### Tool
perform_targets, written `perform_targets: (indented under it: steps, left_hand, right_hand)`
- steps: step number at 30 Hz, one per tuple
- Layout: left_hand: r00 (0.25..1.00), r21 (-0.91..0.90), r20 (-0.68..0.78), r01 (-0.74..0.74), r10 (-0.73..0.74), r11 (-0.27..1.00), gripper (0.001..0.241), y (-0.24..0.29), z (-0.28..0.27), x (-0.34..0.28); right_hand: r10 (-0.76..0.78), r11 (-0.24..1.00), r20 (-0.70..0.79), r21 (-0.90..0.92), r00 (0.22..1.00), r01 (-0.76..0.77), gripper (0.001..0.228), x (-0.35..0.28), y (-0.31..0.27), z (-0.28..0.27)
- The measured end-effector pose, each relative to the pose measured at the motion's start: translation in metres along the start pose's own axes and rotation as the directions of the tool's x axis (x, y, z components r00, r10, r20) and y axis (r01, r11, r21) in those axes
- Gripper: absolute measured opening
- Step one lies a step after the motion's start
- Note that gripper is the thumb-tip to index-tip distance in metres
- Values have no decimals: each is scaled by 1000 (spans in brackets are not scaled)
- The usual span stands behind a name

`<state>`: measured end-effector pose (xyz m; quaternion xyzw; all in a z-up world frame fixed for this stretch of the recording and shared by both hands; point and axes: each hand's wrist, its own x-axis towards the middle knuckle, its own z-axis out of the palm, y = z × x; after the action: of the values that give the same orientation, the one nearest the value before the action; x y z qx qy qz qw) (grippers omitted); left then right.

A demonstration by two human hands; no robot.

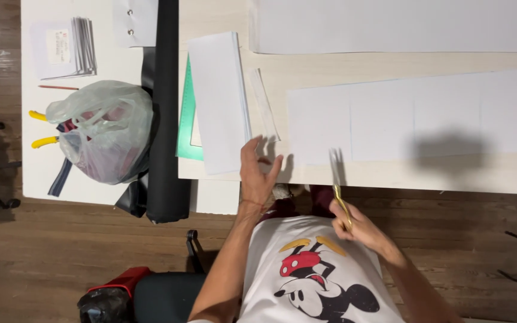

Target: Cutting a large sheet of paper into smaller rectangular pieces along pre-drawn lines using scissors

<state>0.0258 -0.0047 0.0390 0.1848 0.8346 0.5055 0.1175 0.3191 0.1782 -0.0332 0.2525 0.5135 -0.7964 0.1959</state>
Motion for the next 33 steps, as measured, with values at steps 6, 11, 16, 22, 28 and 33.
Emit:
perform_targets:
  steps: [6,11,16,22,28,33]
  left_hand:
    - [978,86,138,-168,155,982,29,-25,37,-36]
    - [902,304,275,-409,332,860,26,-20,102,-56]
    - [789,458,206,-601,579,655,11,-9,149,-47]
    - [601,482,101,-727,793,489,14,-9,175,-28]
    - [544,436,122,-781,830,448,20,0,172,-21]
    - [529,419,142,-798,836,433,23,-7,173,-22]
  right_hand:
    - [66,998,-19,-12,998,-66,72,-53,21,-22]
    - [26,998,-59,-62,998,-30,68,-39,22,-35]
    - [4,999,-38,-35,999,-5,63,-15,20,-47]
    - [-33,999,-49,17,998,33,59,-7,18,-56]
    - [10,999,-69,32,998,-7,68,-8,5,-56]
    - [-31,1000,-55,-3,998,31,67,-13,-1,-49]
